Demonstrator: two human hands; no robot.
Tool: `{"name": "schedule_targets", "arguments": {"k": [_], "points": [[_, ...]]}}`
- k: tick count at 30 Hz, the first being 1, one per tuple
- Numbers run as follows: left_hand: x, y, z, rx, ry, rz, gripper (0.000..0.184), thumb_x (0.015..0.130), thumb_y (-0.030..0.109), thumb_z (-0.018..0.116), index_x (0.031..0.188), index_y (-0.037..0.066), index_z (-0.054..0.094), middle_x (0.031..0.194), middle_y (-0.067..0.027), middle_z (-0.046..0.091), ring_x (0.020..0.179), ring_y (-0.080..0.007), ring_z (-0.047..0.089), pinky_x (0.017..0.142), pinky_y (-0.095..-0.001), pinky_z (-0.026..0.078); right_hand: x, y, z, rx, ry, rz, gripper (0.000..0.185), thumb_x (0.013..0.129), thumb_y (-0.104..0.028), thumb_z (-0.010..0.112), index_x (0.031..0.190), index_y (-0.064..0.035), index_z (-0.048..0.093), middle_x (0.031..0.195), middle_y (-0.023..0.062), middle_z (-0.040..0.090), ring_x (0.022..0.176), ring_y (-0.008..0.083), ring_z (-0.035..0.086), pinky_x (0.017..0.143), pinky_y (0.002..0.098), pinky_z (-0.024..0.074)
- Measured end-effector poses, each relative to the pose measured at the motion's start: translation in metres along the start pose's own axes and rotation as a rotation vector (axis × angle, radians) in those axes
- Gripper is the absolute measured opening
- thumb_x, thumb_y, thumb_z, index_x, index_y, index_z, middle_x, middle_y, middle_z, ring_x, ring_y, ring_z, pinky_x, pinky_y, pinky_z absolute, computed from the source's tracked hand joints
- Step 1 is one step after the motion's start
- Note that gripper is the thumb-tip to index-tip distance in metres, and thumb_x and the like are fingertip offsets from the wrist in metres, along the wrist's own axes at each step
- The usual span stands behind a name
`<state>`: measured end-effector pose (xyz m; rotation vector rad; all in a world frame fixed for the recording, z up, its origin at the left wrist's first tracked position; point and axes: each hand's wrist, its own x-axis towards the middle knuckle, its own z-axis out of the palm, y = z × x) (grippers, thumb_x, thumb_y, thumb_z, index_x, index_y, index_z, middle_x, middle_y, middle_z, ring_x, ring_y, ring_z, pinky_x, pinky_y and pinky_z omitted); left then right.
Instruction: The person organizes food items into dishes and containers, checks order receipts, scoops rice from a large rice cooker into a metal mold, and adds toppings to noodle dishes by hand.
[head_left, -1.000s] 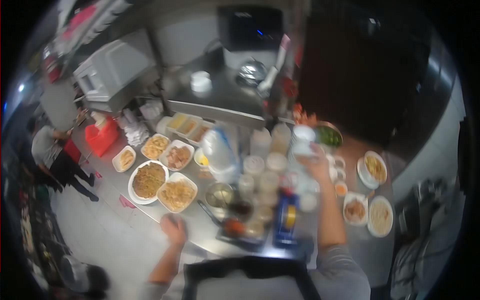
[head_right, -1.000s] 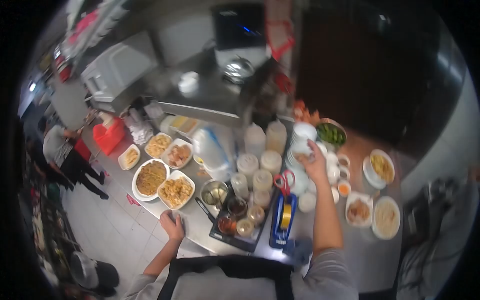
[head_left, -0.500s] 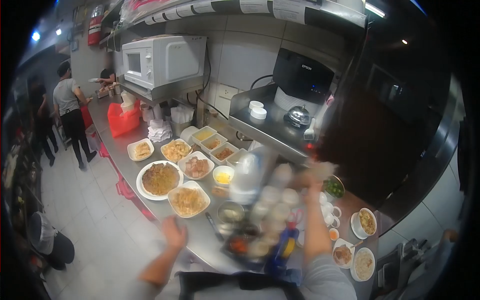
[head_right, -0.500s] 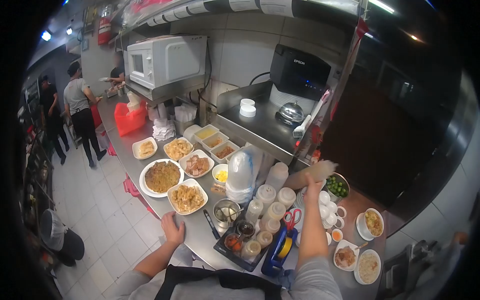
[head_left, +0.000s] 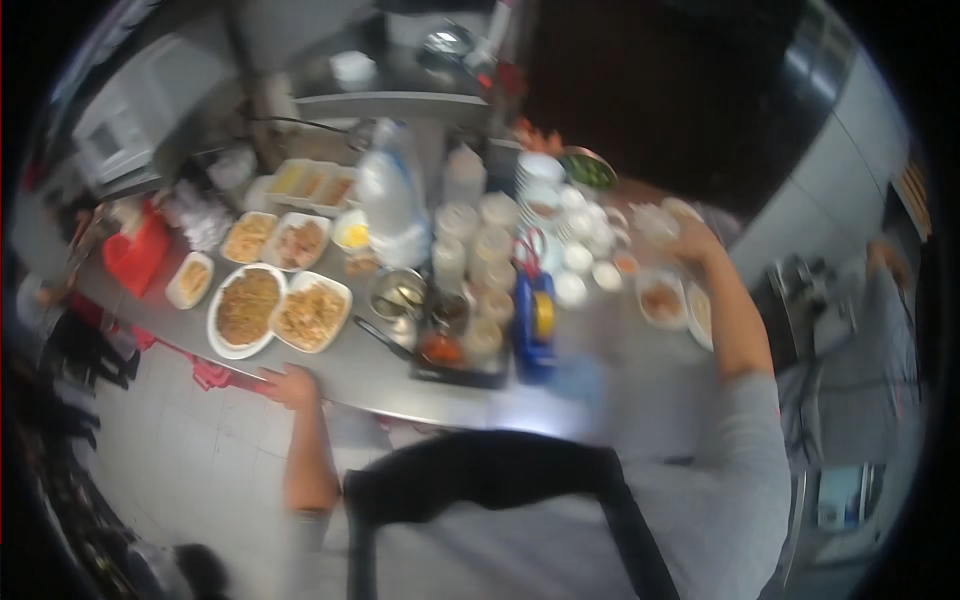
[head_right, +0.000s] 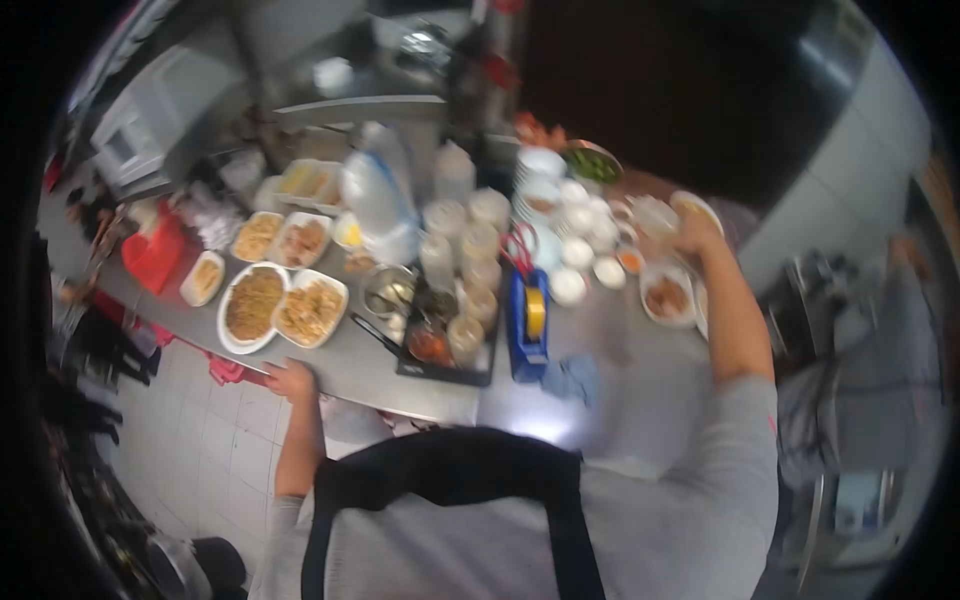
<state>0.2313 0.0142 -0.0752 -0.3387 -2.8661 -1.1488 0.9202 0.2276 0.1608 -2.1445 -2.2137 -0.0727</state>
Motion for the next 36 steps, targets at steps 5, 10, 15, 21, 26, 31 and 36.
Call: {"name": "schedule_targets", "arguments": {"k": [5,10,15,21,26,31,36], "points": [[0.005,-0.007,0.010,0.036,-0.001,0.018,0.062,0.087,0.035,0.047,0.140,0.013,0.023,0.140,-0.0205,0.022,0.127,-0.0367,0.026,0.094,-0.0561,0.033,-0.072,-0.062,-0.010,-0.193,-0.302,0.101,0.070,0.046,-0.032,0.079,0.109,-0.0096,0.057,0.106,0.0146,0.061,0.099,0.0297,0.058,0.084,0.0381,0.0469],[0.004,-0.005,0.010,0.026,-0.013,-0.014,0.060,0.087,0.036,0.045,0.140,0.018,0.022,0.140,-0.0194,0.021,0.129,-0.0355,0.024,0.094,-0.0581,0.031,-0.050,-0.058,0.048,-0.385,-0.322,0.037,0.038,0.052,-0.024,0.076,0.086,-0.0128,0.064,0.085,0.0076,0.066,0.083,0.0281,0.064,0.070,0.0409,0.0498],[0.004,0.002,0.007,0.045,-0.018,-0.065,0.059,0.087,0.035,0.044,0.140,0.021,0.023,0.141,-0.0177,0.021,0.129,-0.0335,0.024,0.095,-0.0563,0.031,-0.038,-0.069,0.091,-0.568,-0.118,0.001,0.018,0.067,-0.018,0.067,0.084,-0.0160,0.067,0.085,0.0042,0.067,0.084,0.0218,0.065,0.073,0.0399,0.0463],[0.001,0.006,0.006,0.041,-0.001,-0.081,0.058,0.086,0.035,0.045,0.140,0.022,0.025,0.140,-0.0156,0.023,0.127,-0.0328,0.028,0.094,-0.0544,0.033,-0.023,-0.069,0.100,-0.687,-0.166,0.060,0.016,0.077,-0.018,0.058,0.088,-0.0186,0.069,0.088,0.0017,0.068,0.084,0.0179,0.065,0.075,0.0371,0.0424],[0.002,0.004,0.007,0.043,0.003,-0.065,0.059,0.086,0.035,0.044,0.140,0.022,0.025,0.139,-0.0158,0.023,0.125,-0.0331,0.030,0.094,-0.0528,0.034,-0.019,-0.060,0.098,-0.637,-0.187,0.100,0.016,0.077,-0.019,0.059,0.089,-0.0188,0.069,0.089,0.0014,0.068,0.085,0.0178,0.065,0.075,0.0375,0.0429],[0.001,0.005,0.005,0.024,0.003,-0.039,0.059,0.086,0.036,0.044,0.140,0.022,0.025,0.138,-0.0176,0.023,0.124,-0.0346,0.032,0.095,-0.0525,0.034,-0.024,-0.061,0.086,-0.635,-0.257,0.079,0.021,0.080,-0.018,0.057,0.096,-0.0137,0.068,0.097,0.0038,0.067,0.089,0.0191,0.064,0.074,0.0425,0.0433],[-0.003,0.009,-0.001,0.024,-0.001,-0.039,0.059,0.086,0.036,0.044,0.140,0.021,0.024,0.138,-0.0184,0.023,0.123,-0.0358,0.033,0.095,-0.0529,0.034,-0.026,-0.058,0.090,-0.587,-0.212,0.136,0.019,0.074,-0.017,0.062,0.092,-0.0170,0.068,0.092,0.0039,0.067,0.087,0.0209,0.065,0.075,0.0373,0.0464]]}}
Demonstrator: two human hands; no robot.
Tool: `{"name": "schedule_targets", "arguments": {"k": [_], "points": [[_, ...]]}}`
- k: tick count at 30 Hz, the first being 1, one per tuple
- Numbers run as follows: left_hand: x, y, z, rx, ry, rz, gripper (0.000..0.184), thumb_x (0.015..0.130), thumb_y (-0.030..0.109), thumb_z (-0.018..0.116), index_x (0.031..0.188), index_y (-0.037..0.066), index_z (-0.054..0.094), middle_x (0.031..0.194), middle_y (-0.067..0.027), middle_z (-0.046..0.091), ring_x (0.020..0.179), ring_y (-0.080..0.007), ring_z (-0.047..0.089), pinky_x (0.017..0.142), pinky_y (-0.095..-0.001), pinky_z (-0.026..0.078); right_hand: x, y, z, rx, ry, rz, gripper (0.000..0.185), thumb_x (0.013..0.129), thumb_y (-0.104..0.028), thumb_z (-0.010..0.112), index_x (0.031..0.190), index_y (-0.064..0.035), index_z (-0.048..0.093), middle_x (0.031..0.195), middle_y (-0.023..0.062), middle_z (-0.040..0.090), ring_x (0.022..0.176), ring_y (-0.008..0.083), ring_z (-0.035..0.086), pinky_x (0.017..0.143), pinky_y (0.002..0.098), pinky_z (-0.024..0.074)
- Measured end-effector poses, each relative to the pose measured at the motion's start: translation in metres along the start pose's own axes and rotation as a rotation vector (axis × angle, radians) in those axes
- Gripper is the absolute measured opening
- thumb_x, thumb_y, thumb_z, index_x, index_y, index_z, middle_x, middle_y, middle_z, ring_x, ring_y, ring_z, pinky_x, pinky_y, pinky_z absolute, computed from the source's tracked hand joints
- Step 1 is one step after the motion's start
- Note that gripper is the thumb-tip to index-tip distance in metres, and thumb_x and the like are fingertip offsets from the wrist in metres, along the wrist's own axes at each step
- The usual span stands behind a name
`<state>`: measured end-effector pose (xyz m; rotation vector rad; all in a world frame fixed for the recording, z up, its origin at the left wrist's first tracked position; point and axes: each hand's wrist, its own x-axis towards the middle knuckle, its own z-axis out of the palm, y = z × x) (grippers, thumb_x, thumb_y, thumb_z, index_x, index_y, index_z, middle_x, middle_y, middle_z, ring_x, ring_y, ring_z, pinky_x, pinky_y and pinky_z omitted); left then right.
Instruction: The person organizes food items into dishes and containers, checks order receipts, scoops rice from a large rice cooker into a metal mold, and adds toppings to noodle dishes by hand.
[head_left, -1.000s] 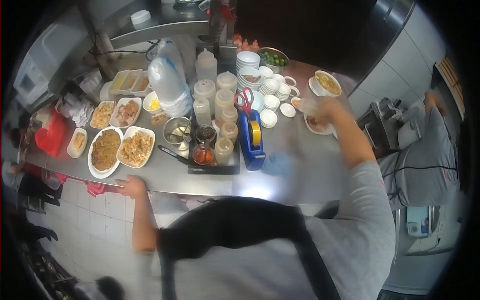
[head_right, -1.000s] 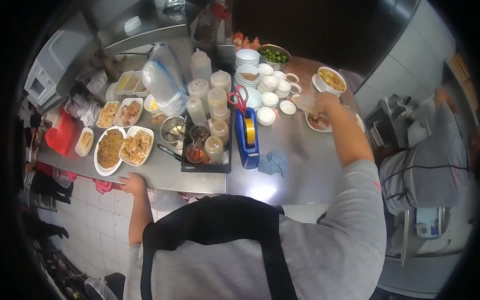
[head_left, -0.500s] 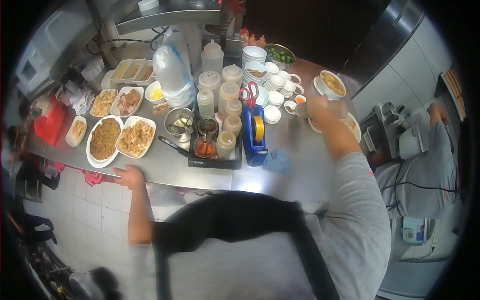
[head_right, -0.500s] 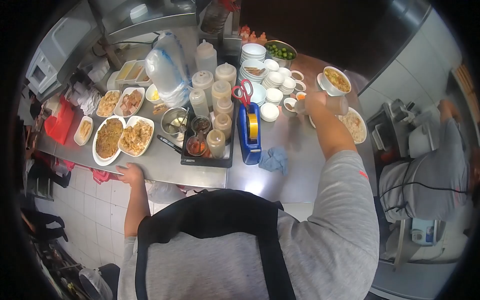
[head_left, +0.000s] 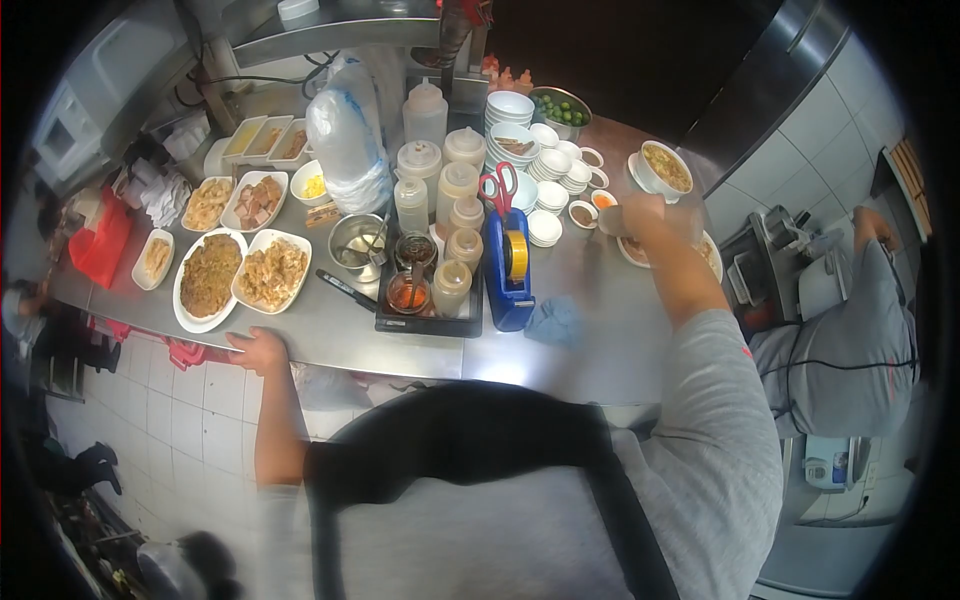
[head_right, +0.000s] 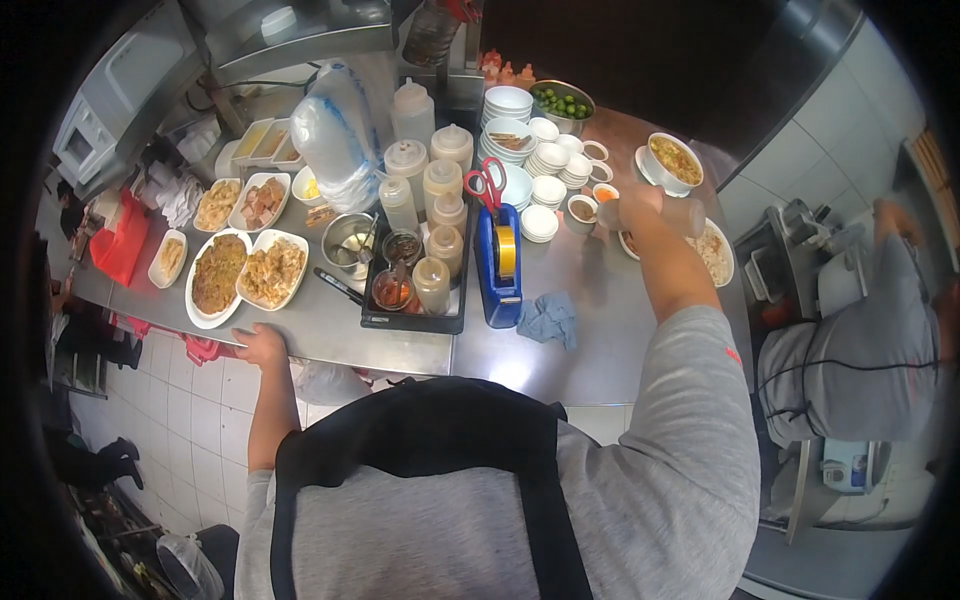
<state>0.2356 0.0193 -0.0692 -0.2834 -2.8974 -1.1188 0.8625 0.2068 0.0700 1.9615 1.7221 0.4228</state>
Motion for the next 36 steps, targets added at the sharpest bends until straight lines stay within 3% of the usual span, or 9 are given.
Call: {"name": "schedule_targets", "arguments": {"k": [6,9,12,13,15,18,21,26,36], "points": [[0.007,-0.008,0.005,-0.022,-0.029,0.037,0.060,0.086,0.036,0.044,0.141,0.019,0.023,0.139,-0.0211,0.020,0.123,-0.0381,0.032,0.096,-0.0531,0.033,-0.035,0.019,0.008,0.379,-0.225,-0.110,0.042,0.062,-0.022,0.074,0.101,-0.0088,0.066,0.098,0.0091,0.066,0.089,0.0241,0.063,0.077,0.0379,0.0480],[0.009,-0.019,0.013,-0.035,-0.002,0.104,0.061,0.087,0.033,0.045,0.141,0.016,0.023,0.139,-0.0247,0.019,0.124,-0.0398,0.031,0.098,-0.0517,0.032,0.009,0.033,0.106,1.310,-0.374,0.013,0.078,0.048,-0.045,0.085,0.104,0.0038,0.062,0.099,0.0149,0.064,0.087,0.0249,0.062,0.078,0.0382,0.0490],[0.010,-0.020,0.016,-0.049,0.060,0.132,0.061,0.086,0.026,0.049,0.140,0.010,0.025,0.138,-0.0283,0.021,0.125,-0.0418,0.029,0.101,-0.0484,0.030,-0.020,0.027,0.071,1.779,-0.123,-0.142,0.082,0.061,-0.033,0.081,0.124,0.0047,0.046,0.114,0.0126,0.057,0.102,0.0243,0.055,0.085,0.0371,0.0454],[0.008,-0.020,0.015,-0.082,0.060,0.126,0.062,0.085,0.024,0.050,0.140,0.011,0.024,0.138,-0.0277,0.020,0.126,-0.0413,0.027,0.103,-0.0476,0.028,-0.026,0.021,0.049,1.827,-0.038,0.160,0.081,0.064,-0.027,0.078,0.129,-0.0006,0.039,0.114,0.0111,0.055,0.101,0.0238,0.055,0.085,0.0361,0.0449],[0.008,-0.018,0.012,-0.119,0.067,0.119,0.063,0.084,0.022,0.052,0.140,0.012,0.024,0.139,-0.0269,0.020,0.128,-0.0408,0.025,0.104,-0.0468,0.026,-0.029,0.010,-0.001,2.284,0.086,-0.040,0.074,0.068,-0.021,0.075,0.130,-0.0066,0.036,0.111,0.0097,0.054,0.099,0.0237,0.055,0.085,0.0349,0.0445],[0.005,-0.016,0.012,-0.113,0.077,0.085,0.062,0.084,0.022,0.053,0.139,0.016,0.025,0.140,-0.0246,0.020,0.126,-0.0405,0.029,0.102,-0.0473,0.029,0.001,-0.017,-0.063,2.473,0.417,-0.406,0.068,0.071,-0.013,0.073,0.128,-0.0090,0.036,0.108,0.0085,0.053,0.099,0.0226,0.054,0.086,0.0341,0.0442],[0.004,-0.014,0.009,-0.104,0.059,0.064,0.062,0.084,0.023,0.053,0.139,0.018,0.025,0.141,-0.0223,0.019,0.126,-0.0393,0.030,0.100,-0.0485,0.032,0.019,-0.061,-0.136,2.510,0.758,-0.291,0.072,0.071,-0.009,0.072,0.131,-0.0092,0.032,0.116,0.0091,0.049,0.105,0.0220,0.051,0.090,0.0342,0.0418],[-0.001,-0.005,-0.009,-0.180,-0.017,0.059,0.062,0.084,0.018,0.051,0.139,0.004,0.025,0.137,-0.0289,0.017,0.128,-0.0428,0.022,0.105,-0.0481,0.023,0.054,-0.130,-0.191,2.310,1.002,-0.227,0.091,0.065,-0.009,0.078,0.137,-0.0074,0.022,0.126,0.0111,0.041,0.113,0.0225,0.045,0.098,0.0340,0.0357],[0.001,0.008,-0.029,-0.128,-0.073,0.010,0.066,0.082,0.020,0.054,0.139,0.007,0.025,0.138,-0.0278,0.017,0.128,-0.0422,0.022,0.103,-0.0509,0.024,0.087,-0.198,-0.160,2.000,0.371,-0.530,0.076,0.059,-0.010,0.080,0.121,-0.0042,0.035,0.114,0.0147,0.049,0.104,0.0228,0.052,0.085,0.0342,0.0450]]}}
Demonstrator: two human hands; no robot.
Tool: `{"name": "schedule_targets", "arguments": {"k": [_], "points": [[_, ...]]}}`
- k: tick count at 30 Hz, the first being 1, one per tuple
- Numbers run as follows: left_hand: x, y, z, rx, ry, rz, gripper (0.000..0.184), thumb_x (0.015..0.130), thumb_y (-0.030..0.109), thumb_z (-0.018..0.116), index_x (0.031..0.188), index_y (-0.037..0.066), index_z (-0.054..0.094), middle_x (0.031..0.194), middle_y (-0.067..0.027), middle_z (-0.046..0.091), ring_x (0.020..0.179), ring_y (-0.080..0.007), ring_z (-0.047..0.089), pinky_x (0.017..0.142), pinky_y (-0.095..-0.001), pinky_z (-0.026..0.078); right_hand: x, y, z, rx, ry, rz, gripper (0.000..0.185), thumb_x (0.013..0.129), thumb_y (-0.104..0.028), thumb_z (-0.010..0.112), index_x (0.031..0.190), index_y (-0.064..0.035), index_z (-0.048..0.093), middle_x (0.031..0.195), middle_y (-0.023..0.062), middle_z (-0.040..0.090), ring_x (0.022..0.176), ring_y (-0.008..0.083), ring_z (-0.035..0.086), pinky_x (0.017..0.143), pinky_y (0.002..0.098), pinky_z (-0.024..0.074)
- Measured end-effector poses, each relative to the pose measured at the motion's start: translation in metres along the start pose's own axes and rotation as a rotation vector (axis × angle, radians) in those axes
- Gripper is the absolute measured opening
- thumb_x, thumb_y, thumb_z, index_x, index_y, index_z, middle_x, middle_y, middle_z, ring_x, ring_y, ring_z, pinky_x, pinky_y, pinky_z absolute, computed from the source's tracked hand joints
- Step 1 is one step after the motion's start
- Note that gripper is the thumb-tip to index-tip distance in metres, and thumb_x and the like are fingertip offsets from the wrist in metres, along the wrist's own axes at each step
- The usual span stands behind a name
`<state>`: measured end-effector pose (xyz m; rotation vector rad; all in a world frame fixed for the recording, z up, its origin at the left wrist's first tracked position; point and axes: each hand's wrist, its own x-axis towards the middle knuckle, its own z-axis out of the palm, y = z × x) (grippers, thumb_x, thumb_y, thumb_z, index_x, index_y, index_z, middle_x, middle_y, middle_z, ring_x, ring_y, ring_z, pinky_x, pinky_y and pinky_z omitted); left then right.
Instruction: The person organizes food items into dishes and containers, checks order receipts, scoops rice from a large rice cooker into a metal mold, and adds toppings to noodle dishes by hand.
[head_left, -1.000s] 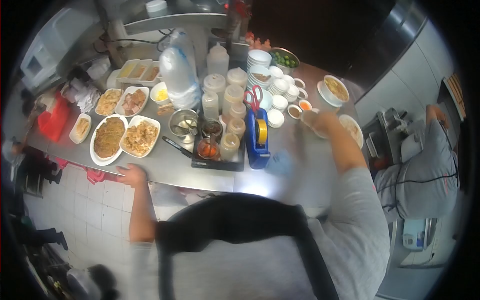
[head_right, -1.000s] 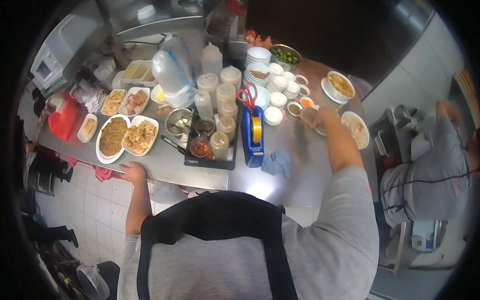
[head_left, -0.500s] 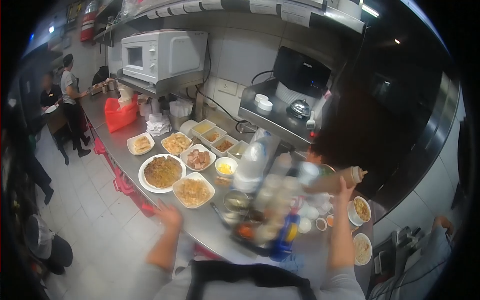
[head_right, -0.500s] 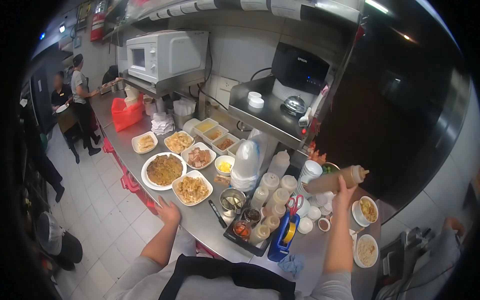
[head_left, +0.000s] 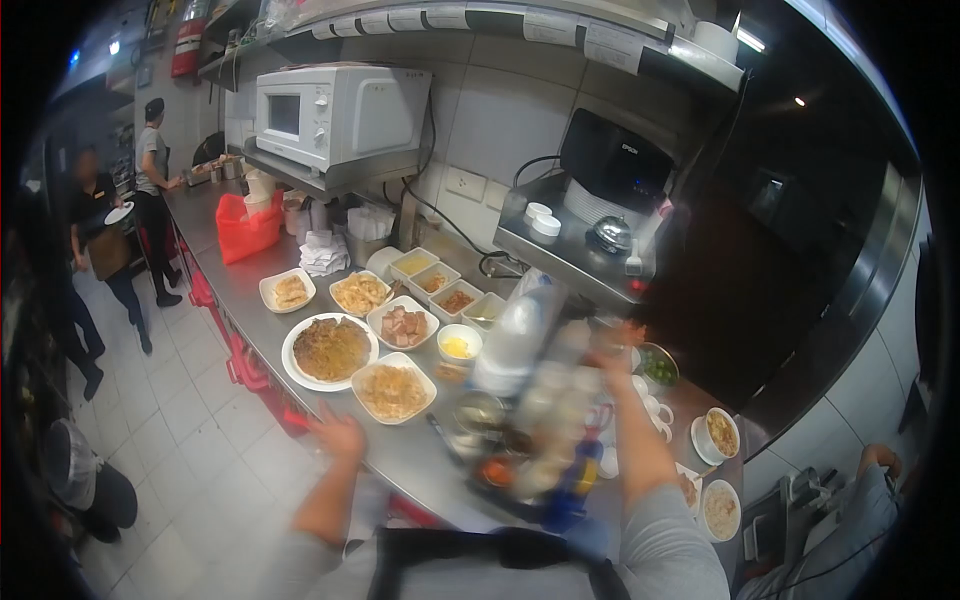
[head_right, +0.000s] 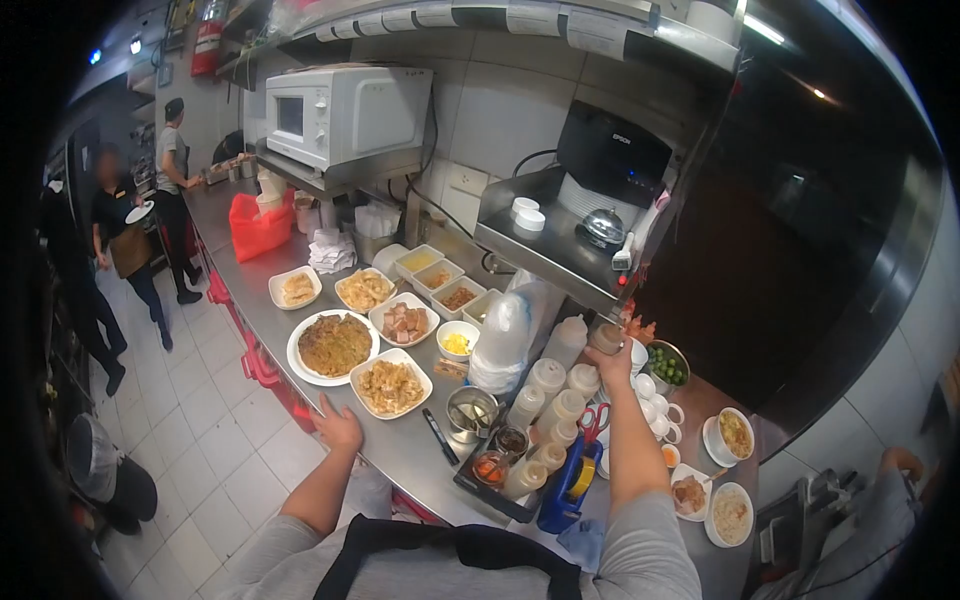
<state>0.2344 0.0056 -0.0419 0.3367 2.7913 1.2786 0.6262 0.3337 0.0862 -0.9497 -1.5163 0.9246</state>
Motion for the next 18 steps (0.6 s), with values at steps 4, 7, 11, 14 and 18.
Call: {"name": "schedule_targets", "arguments": {"k": [4,7,11,14,18], "points": [[0.006,-0.011,0.014,-0.014,0.059,0.058,0.065,0.081,0.021,0.054,0.139,0.007,0.028,0.135,-0.0296,0.023,0.126,-0.0424,0.025,0.102,-0.0526,0.024,0.005,-0.001,-0.023,0.017,0.052,0.128,0.070,0.063,-0.006,0.075,0.122,-0.0073,0.037,0.119,0.0138,0.044,0.106,0.0227,0.049,0.087,0.0334,0.0429],[0.012,-0.034,0.030,-0.007,0.091,0.132,0.064,0.080,0.024,0.054,0.137,0.007,0.031,0.132,-0.0305,0.030,0.123,-0.0440,0.029,0.102,-0.0529,0.024,-0.001,-0.005,-0.061,-0.091,0.180,-0.112,0.065,0.066,-0.002,0.068,0.123,-0.0107,0.039,0.121,0.0111,0.041,0.107,0.0208,0.045,0.086,0.0316,0.0406],[0.013,-0.027,0.025,0.068,0.068,0.080,0.064,0.082,0.028,0.054,0.139,0.014,0.029,0.135,-0.0300,0.025,0.124,-0.0448,0.030,0.102,-0.0503,0.026,-0.080,-0.069,-0.077,-0.068,0.333,-0.037,0.055,0.078,-0.007,0.062,0.127,-0.0103,0.037,0.123,0.0128,0.045,0.104,0.0210,0.050,0.084,0.0322,0.0451],[0.010,-0.020,0.023,0.113,0.123,0.052,0.062,0.082,0.031,0.054,0.138,0.018,0.031,0.135,-0.0274,0.027,0.125,-0.0434,0.028,0.103,-0.0527,0.022,-0.131,-0.048,-0.104,-0.139,0.398,-0.208,0.048,0.081,-0.011,0.063,0.124,-0.0091,0.044,0.125,0.0113,0.045,0.109,0.0201,0.048,0.086,0.0311,0.0430],[0.010,-0.020,0.022,0.055,0.081,0.037,0.061,0.083,0.030,0.053,0.138,0.016,0.030,0.137,-0.0270,0.023,0.128,-0.0418,0.025,0.105,-0.0508,0.020,-0.205,-0.036,-0.120,-0.227,0.586,-0.164,0.042,0.083,-0.007,0.058,0.122,-0.0012,0.042,0.119,0.0134,0.046,0.103,0.0212,0.046,0.091,0.0330,0.0401]]}}
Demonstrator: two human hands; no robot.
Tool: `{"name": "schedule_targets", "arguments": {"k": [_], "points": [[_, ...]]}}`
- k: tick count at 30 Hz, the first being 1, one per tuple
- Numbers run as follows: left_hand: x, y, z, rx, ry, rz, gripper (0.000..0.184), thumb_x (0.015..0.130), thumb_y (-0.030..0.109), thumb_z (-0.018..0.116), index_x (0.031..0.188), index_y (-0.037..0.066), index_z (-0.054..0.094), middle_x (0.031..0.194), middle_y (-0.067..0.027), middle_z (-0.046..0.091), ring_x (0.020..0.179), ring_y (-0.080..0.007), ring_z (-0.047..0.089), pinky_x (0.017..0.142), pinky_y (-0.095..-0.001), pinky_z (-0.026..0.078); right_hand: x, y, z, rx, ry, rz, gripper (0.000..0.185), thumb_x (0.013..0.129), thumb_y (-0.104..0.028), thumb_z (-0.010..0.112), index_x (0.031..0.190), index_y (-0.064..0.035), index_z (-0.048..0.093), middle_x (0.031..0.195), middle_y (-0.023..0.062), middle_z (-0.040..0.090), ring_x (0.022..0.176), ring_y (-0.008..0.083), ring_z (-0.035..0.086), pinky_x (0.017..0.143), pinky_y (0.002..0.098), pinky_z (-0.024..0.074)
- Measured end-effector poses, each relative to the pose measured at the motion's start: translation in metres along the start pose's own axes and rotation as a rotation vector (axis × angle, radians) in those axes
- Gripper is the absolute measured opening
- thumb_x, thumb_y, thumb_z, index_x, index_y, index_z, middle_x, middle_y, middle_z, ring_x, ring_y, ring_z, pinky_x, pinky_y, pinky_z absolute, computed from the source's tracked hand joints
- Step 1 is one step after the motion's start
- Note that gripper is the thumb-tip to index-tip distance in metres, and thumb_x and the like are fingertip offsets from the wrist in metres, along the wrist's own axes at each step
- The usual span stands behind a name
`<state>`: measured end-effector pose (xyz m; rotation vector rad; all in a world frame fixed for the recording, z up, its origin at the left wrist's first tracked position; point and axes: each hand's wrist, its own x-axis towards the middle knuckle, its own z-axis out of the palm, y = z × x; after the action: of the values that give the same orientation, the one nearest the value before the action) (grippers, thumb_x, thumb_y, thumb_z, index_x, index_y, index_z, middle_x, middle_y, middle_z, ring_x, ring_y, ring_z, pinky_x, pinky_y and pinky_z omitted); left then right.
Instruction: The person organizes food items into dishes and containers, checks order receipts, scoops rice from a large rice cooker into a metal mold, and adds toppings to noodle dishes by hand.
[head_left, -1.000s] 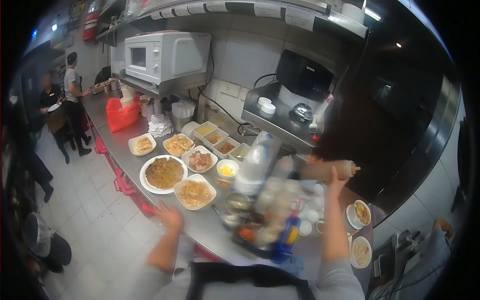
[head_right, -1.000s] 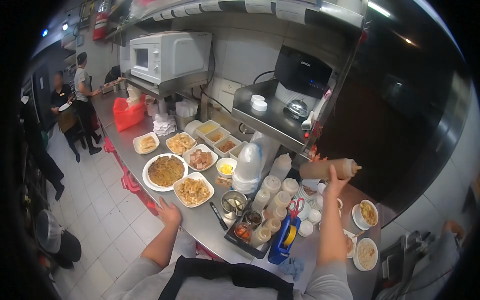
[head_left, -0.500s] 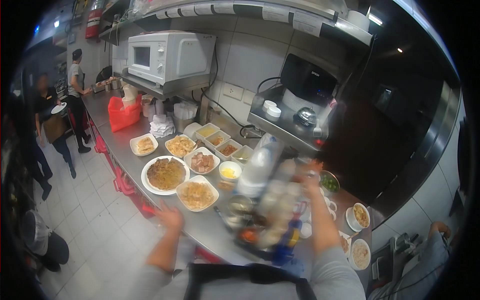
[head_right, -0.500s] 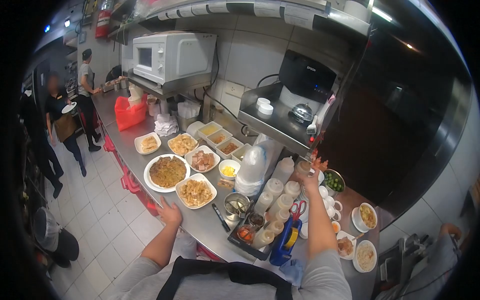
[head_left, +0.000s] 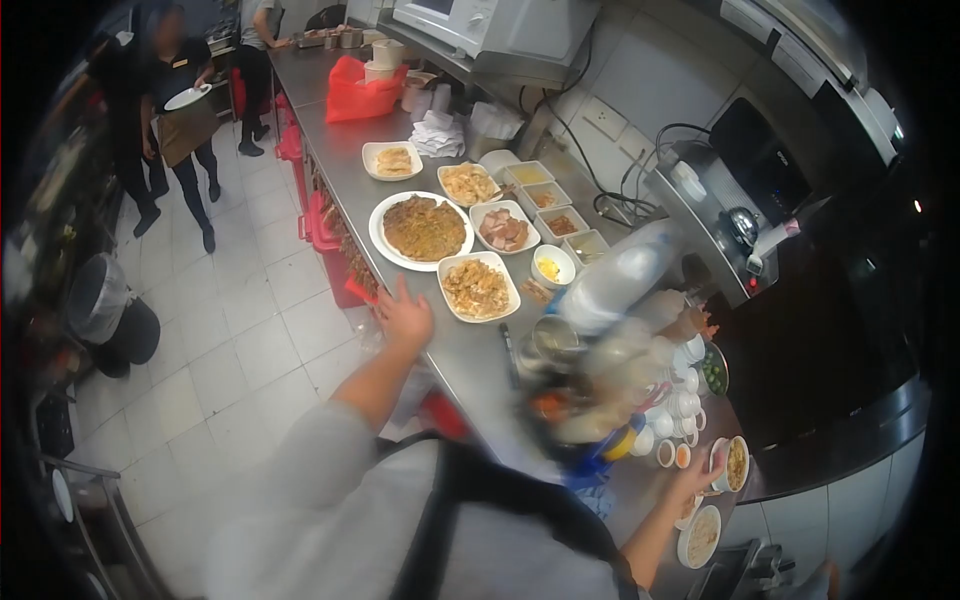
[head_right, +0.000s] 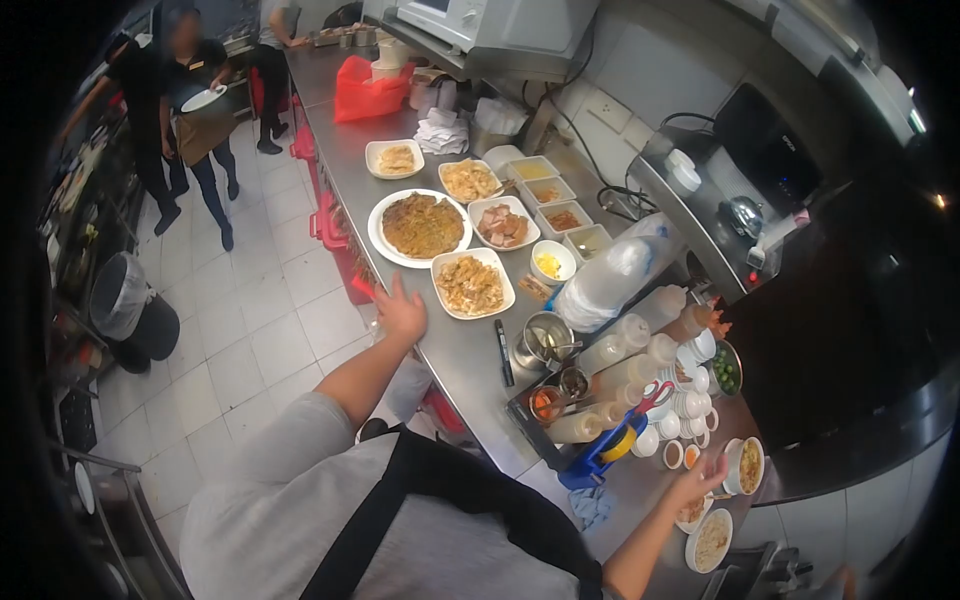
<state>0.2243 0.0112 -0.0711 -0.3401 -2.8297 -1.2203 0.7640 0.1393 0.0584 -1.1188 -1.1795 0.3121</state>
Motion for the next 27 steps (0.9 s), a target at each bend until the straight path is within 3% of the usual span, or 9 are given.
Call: {"name": "schedule_targets", "arguments": {"k": [3,6,10,15,18,21,24,26,27], "points": [[-0.001,-0.001,-0.002,-0.053,-0.004,0.013,0.061,0.084,0.030,0.053,0.138,0.016,0.029,0.137,-0.0273,0.023,0.128,-0.0419,0.024,0.105,-0.0502,0.021,-0.042,-0.002,-0.027,-0.247,0.009,0.053,0.042,0.084,-0.009,0.057,0.122,-0.0001,0.041,0.120,0.0151,0.045,0.103,0.0238,0.047,0.091,0.0358,0.0397],[0.002,-0.008,0.004,-0.092,0.020,0.063,0.062,0.083,0.027,0.055,0.138,0.016,0.029,0.137,-0.0276,0.023,0.128,-0.0418,0.024,0.105,-0.0490,0.021,-0.059,0.030,-0.047,-0.069,0.038,-0.168,0.043,0.085,-0.010,0.056,0.123,0.0022,0.039,0.122,0.0169,0.044,0.103,0.0258,0.048,0.088,0.0378,0.0402],[0.007,-0.029,0.004,-0.262,-0.041,0.156,0.067,0.081,0.023,0.059,0.138,0.011,0.026,0.137,-0.0288,0.022,0.128,-0.0428,0.023,0.106,-0.0475,0.022,-0.085,0.007,-0.064,-0.366,0.203,0.014,0.040,0.089,-0.012,0.051,0.123,0.0036,0.038,0.124,0.0199,0.041,0.105,0.0287,0.047,0.090,0.0394,0.0393],[0.048,-0.066,-0.040,-0.256,-0.150,0.336,0.072,0.080,0.020,0.060,0.139,0.005,0.022,0.135,-0.0290,0.022,0.127,-0.0420,0.023,0.106,-0.0456,0.020,-0.148,0.021,-0.070,-0.476,0.316,0.066,0.041,0.089,-0.012,0.051,0.127,-0.0006,0.038,0.123,0.0208,0.041,0.107,0.0294,0.045,0.089,0.0403,0.0385],[0.110,-0.093,-0.045,-0.275,-0.033,0.256,0.070,0.080,0.016,0.060,0.138,0.006,0.023,0.135,-0.0277,0.023,0.125,-0.0408,0.025,0.106,-0.0446,0.021,-0.193,0.020,-0.061,-0.618,0.356,0.142,0.042,0.088,-0.011,0.052,0.127,-0.0015,0.039,0.122,0.0212,0.041,0.106,0.0304,0.045,0.088,0.0407,0.0387],[0.191,-0.100,-0.046,-0.272,0.141,0.325,0.066,0.079,0.016,0.060,0.136,0.008,0.029,0.129,-0.0237,0.036,0.123,-0.0375,0.030,0.103,-0.0473,0.025,-0.234,0.014,-0.038,-0.757,0.389,0.171,0.044,0.088,-0.011,0.052,0.128,-0.0022,0.038,0.121,0.0215,0.042,0.105,0.0318,0.045,0.088,0.0417,0.0383],[0.266,-0.075,-0.047,-0.330,0.136,0.450,0.060,0.081,0.014,0.058,0.134,0.007,0.032,0.116,-0.0188,0.048,0.110,-0.0317,0.044,0.096,-0.0423,0.035,-0.273,0.012,-0.014,-0.770,0.411,0.173,0.046,0.087,-0.014,0.053,0.129,-0.0025,0.038,0.121,0.0218,0.042,0.106,0.0336,0.045,0.089,0.0434,0.0369],[0.328,-0.082,0.000,-0.784,-0.130,0.240,0.052,0.084,0.012,0.055,0.131,0.005,0.033,0.099,-0.0128,0.056,0.084,-0.0235,0.056,0.074,-0.0324,0.048,-0.294,0.017,-0.004,-0.838,0.414,0.149,0.047,0.087,-0.016,0.052,0.129,-0.0024,0.037,0.123,0.0220,0.041,0.106,0.0348,0.045,0.092,0.0445,0.0355],[0.346,-0.071,0.003,-0.836,-0.287,0.143,0.050,0.086,0.012,0.053,0.130,0.005,0.032,0.091,-0.0107,0.057,0.073,-0.0197,0.056,0.062,-0.0294,0.047,-0.303,0.016,0.006,-0.831,0.424,0.156,0.048,0.086,-0.017,0.052,0.130,-0.0023,0.037,0.123,0.0221,0.040,0.107,0.0355,0.044,0.093,0.0447,0.0347]]}}
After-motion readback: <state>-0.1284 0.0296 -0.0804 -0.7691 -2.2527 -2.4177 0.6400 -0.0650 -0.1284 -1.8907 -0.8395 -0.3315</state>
